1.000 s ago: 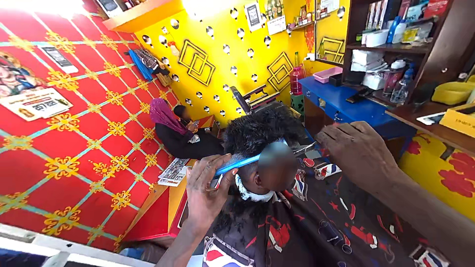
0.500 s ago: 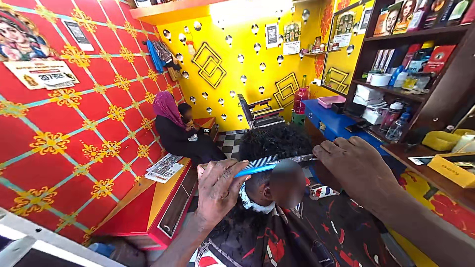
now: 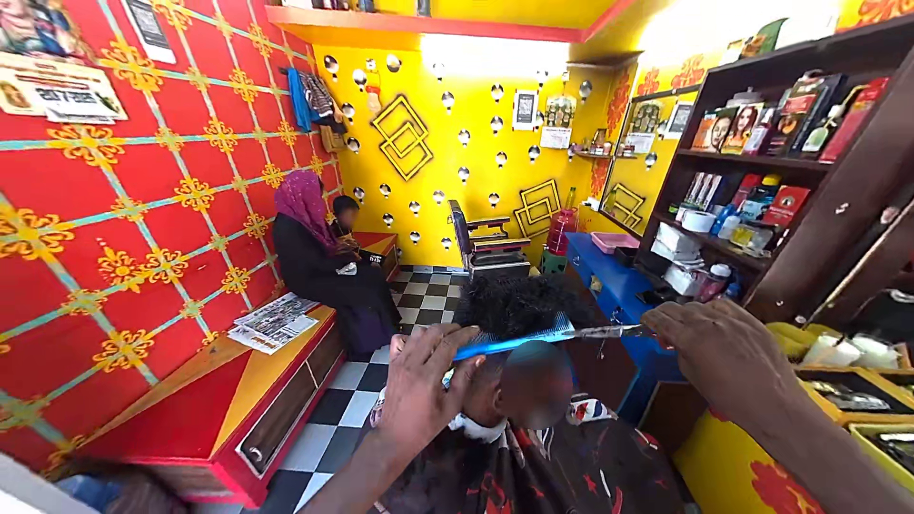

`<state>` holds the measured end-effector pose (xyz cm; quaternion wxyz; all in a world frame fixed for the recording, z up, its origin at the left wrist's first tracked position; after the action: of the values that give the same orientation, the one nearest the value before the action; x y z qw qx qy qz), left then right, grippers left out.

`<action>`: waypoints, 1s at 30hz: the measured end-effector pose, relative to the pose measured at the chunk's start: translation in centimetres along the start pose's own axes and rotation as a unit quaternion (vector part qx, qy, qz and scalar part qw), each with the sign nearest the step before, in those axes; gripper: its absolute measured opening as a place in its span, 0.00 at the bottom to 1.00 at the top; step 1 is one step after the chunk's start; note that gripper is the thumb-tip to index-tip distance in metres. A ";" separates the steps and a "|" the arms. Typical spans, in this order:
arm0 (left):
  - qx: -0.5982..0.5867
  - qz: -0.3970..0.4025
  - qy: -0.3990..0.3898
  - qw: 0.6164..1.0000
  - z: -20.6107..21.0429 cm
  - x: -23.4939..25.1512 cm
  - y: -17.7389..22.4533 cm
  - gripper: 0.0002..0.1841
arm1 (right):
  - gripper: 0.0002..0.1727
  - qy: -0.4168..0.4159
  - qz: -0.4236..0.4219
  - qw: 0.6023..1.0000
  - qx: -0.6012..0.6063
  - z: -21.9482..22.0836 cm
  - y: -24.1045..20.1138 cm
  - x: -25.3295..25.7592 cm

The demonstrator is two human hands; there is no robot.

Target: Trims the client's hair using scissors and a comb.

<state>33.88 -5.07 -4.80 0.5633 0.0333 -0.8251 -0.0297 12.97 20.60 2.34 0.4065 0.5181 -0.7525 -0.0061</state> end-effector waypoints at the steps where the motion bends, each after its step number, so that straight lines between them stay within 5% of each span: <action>1: 0.007 0.003 0.008 1.000 -0.2 0.5 0.0 0.17 | 0.20 -0.008 -0.006 1.000 -0.003 0.2 0.0 0.4; 9: 0.017 0.061 0.038 0.997 -0.9 1.6 0.4 0.15 | 0.36 -0.118 -0.070 0.988 -0.069 0.6 -1.2 4.7; 13: 0.006 0.085 0.035 0.996 -1.3 1.8 0.5 0.14 | 0.24 -0.103 -0.112 0.985 -0.085 -0.3 -2.5 5.4; 26: 0.022 0.087 0.005 0.996 -1.9 2.3 0.5 0.20 | 0.21 -0.113 -0.085 0.987 -0.077 -1.2 -1.9 5.5; 30: 0.019 0.085 0.007 0.996 -2.0 2.4 0.5 0.24 | 0.28 -0.117 -0.100 0.987 -0.050 -0.5 -2.9 5.5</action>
<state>34.87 -4.86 -1.78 0.5684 -0.0262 -0.8216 0.0343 14.78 15.20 4.75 0.3382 0.5654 -0.7382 -0.1449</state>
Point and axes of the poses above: each hand's wrist, its own x-axis towards the middle knuckle, its own z-axis out of the palm, y = z × x, the point moved 5 cm from there along x, towards the middle knuckle
